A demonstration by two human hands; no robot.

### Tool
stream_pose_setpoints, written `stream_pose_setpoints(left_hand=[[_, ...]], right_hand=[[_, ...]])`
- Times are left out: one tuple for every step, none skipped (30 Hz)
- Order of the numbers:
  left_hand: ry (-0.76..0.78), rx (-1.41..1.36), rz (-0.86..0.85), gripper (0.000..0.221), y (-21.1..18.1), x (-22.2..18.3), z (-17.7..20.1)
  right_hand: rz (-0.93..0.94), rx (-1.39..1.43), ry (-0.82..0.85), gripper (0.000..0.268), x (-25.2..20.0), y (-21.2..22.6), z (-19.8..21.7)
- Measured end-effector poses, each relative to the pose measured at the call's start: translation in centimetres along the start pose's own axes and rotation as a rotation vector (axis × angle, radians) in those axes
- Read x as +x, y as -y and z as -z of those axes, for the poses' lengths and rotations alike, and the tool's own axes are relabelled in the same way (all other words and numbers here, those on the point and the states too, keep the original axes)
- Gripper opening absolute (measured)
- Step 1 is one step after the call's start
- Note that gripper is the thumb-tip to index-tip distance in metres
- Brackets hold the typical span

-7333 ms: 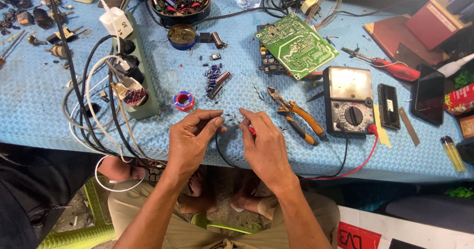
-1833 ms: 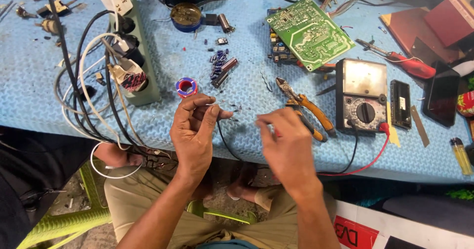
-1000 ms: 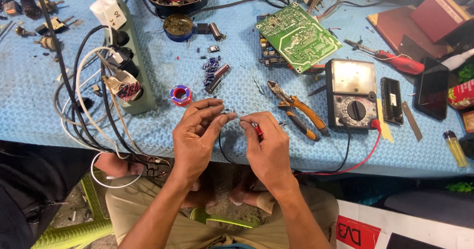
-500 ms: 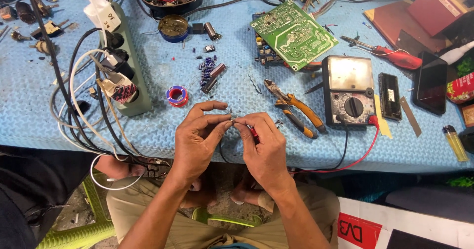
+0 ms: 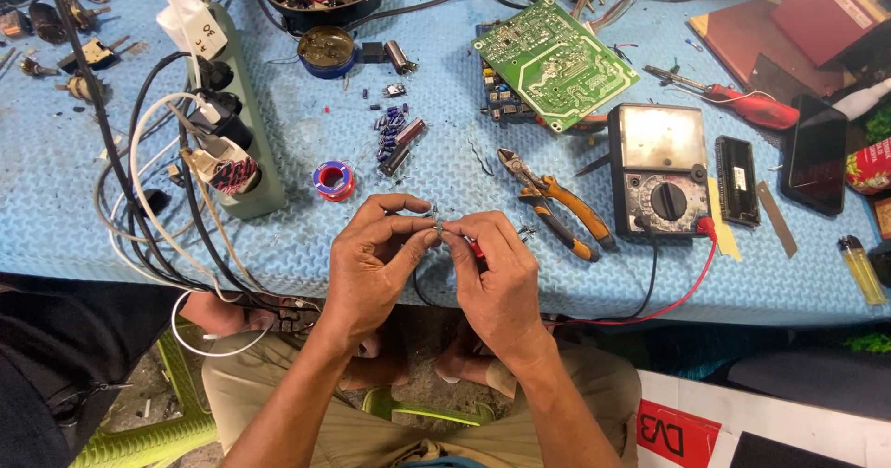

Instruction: Soldering components on a circuit board and testing them using a multimeter

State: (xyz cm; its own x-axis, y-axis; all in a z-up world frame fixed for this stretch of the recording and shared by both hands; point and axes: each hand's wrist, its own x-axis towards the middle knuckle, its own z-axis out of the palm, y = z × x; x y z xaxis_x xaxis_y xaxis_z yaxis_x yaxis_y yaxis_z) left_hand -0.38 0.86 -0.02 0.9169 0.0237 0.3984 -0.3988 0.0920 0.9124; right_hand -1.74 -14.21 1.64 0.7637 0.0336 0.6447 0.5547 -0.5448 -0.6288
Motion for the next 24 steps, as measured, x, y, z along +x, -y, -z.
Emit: stream_pose_setpoints(left_hand=[[-0.001, -0.006, 0.003, 0.009, -0.1, 0.0, 0.0], [-0.002, -0.006, 0.003, 0.009, 0.1, -0.1, 0.0], [-0.003, -0.007, 0.006, 0.008, 0.3, -0.1, 0.0], [-0.004, -0.009, 0.007, 0.007, 0.4, -0.1, 0.0], [-0.003, -0.009, 0.006, 0.007, 0.6, -0.2, 0.1], [-0.005, -0.007, 0.004, 0.006, 0.7, -0.2, 0.1], [-0.007, -0.005, 0.002, 0.005, 0.8, -0.2, 0.2], [-0.006, -0.005, 0.0, 0.005, 0.9, -0.3, 0.3], [-0.021, -0.01, 0.005, 0.005, 1.0, -0.3, 0.4], [-0.035, -0.016, 0.009, 0.005, 1.2, -0.3, 0.5], [-0.034, -0.016, 0.006, 0.005, 1.1, -0.3, 0.5], [-0.037, -0.014, 0.008, 0.006, 1.0, -0.4, 0.4], [-0.041, -0.012, 0.01, 0.007, 0.9, -0.5, 0.4], [-0.042, -0.011, 0.012, 0.007, 0.9, -0.5, 0.4], [-0.038, -0.009, 0.011, 0.007, 0.8, -0.5, 0.4], [-0.028, -0.011, 0.008, 0.007, 0.8, -0.5, 0.3], [-0.025, -0.012, 0.008, 0.007, 0.3, -0.4, 0.2], [-0.003, 0.099, 0.001, 0.009, -0.2, -0.4, 0.2], [0.019, 0.21, -0.007, 0.012, -0.7, -0.3, 0.2], [0.022, 0.209, -0.009, 0.012, -0.7, -0.3, 0.2], [0.03, 0.217, -0.014, 0.011, -0.7, -0.3, 0.3], [0.038, 0.225, -0.018, 0.011, -0.7, -0.4, 0.3], [0.04, 0.225, -0.019, 0.011, -0.7, -0.4, 0.3], [0.037, 0.23, -0.012, 0.011, -0.7, -0.4, 0.3]], right_hand=[[0.004, -0.005, 0.001, 0.007, 0.0, 0.0, 0.0], [0.004, -0.004, 0.002, 0.007, -0.2, -0.1, -0.1], [-0.001, 0.007, 0.004, 0.006, -0.3, -0.2, -0.1], [-0.006, 0.018, 0.005, 0.005, -0.4, -0.3, -0.1], [-0.006, 0.018, 0.004, 0.005, -0.4, -0.2, 0.0], [-0.007, 0.025, 0.008, 0.006, -0.3, 0.0, 0.0], [-0.009, 0.033, 0.013, 0.007, -0.2, 0.2, 0.1], [-0.008, 0.033, 0.011, 0.007, -0.3, 0.2, 0.3], [-0.041, 0.044, 0.0, 0.01, -0.4, 0.3, 0.5], [-0.073, 0.055, -0.011, 0.013, -0.5, 0.3, 0.6], [-0.071, 0.055, -0.013, 0.013, -0.7, 0.3, 0.8], [-0.151, 0.204, 0.001, 0.02, -1.1, 0.4, 0.9], [-0.232, 0.353, 0.016, 0.027, -1.4, 0.5, 1.0], [-0.233, 0.355, 0.018, 0.027, -1.7, 0.4, 0.9], [-0.321, 0.462, 0.018, 0.028, -2.0, 0.3, 0.8], [-0.409, 0.566, 0.013, 0.029, -2.3, 0.2, 0.8], [-0.41, 0.564, 0.01, 0.029, -2.1, 0.9, 0.8], [-0.569, 0.597, 0.006, 0.032, -1.8, 1.6, 0.9], [-0.73, 0.629, 0.002, 0.037, -1.5, 2.3, 0.9], [-0.728, 0.629, -0.001, 0.037, -1.3, 2.6, 0.8], [-0.789, 0.632, -0.011, 0.036, -1.0, 2.9, 0.7], [-0.85, 0.635, -0.02, 0.035, -0.8, 3.1, 0.6], [-0.849, 0.635, -0.023, 0.035, -0.8, 3.2, 0.6], [-0.84, 0.637, -0.011, 0.031, -0.7, 3.2, 0.6]])
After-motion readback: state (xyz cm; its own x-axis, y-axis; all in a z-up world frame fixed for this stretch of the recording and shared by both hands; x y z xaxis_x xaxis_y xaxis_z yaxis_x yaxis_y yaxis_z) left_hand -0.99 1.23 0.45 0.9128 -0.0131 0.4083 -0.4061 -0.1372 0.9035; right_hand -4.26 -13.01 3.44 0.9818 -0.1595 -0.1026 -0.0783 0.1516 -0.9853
